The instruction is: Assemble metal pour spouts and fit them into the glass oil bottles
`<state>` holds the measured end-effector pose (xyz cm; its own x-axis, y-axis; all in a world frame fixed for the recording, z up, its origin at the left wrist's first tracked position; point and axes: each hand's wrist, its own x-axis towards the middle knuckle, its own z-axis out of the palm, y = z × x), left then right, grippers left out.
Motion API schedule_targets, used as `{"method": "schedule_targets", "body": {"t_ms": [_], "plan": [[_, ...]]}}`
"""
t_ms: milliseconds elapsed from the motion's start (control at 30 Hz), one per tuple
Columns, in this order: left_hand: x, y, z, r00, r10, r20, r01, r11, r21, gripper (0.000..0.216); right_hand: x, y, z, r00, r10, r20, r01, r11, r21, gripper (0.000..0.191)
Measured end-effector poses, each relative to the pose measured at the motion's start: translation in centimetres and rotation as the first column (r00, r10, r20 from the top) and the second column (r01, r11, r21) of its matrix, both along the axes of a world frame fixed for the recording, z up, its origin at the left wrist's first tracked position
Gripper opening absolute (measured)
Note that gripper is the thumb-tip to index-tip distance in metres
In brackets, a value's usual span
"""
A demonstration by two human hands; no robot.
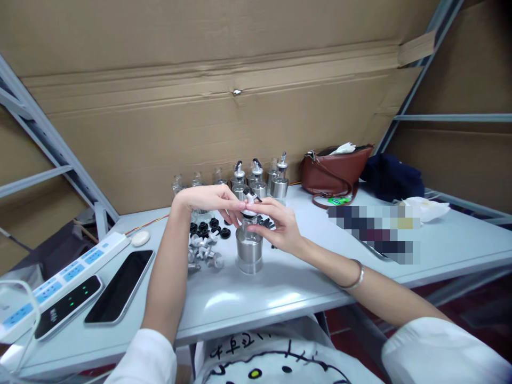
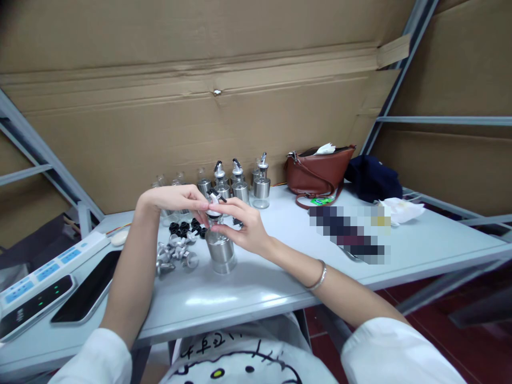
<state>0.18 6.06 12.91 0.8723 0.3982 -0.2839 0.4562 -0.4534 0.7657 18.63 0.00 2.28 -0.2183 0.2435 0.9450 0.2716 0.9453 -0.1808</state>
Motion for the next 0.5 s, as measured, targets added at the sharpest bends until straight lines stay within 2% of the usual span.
{"method": "schedule_targets", "body": {"t_ms": [333,500], "plan": [[-0.05,0.11,-0.1,1.0,-0.005,0.016,0.005,1.0,-0.006,0.032,-0.12,-0.1,-0.11,0.997,-0.078,0.011,0.077,0.993,0.094,0.022],[0.01,0.32,-0.24,0.999,0.007,0.032,-0.006,0.999,-0.046,0.028,-0.15,-0.26,-0.01,0.994,-0.101,0.046,0.097,0.991,0.094,0.017]]}}
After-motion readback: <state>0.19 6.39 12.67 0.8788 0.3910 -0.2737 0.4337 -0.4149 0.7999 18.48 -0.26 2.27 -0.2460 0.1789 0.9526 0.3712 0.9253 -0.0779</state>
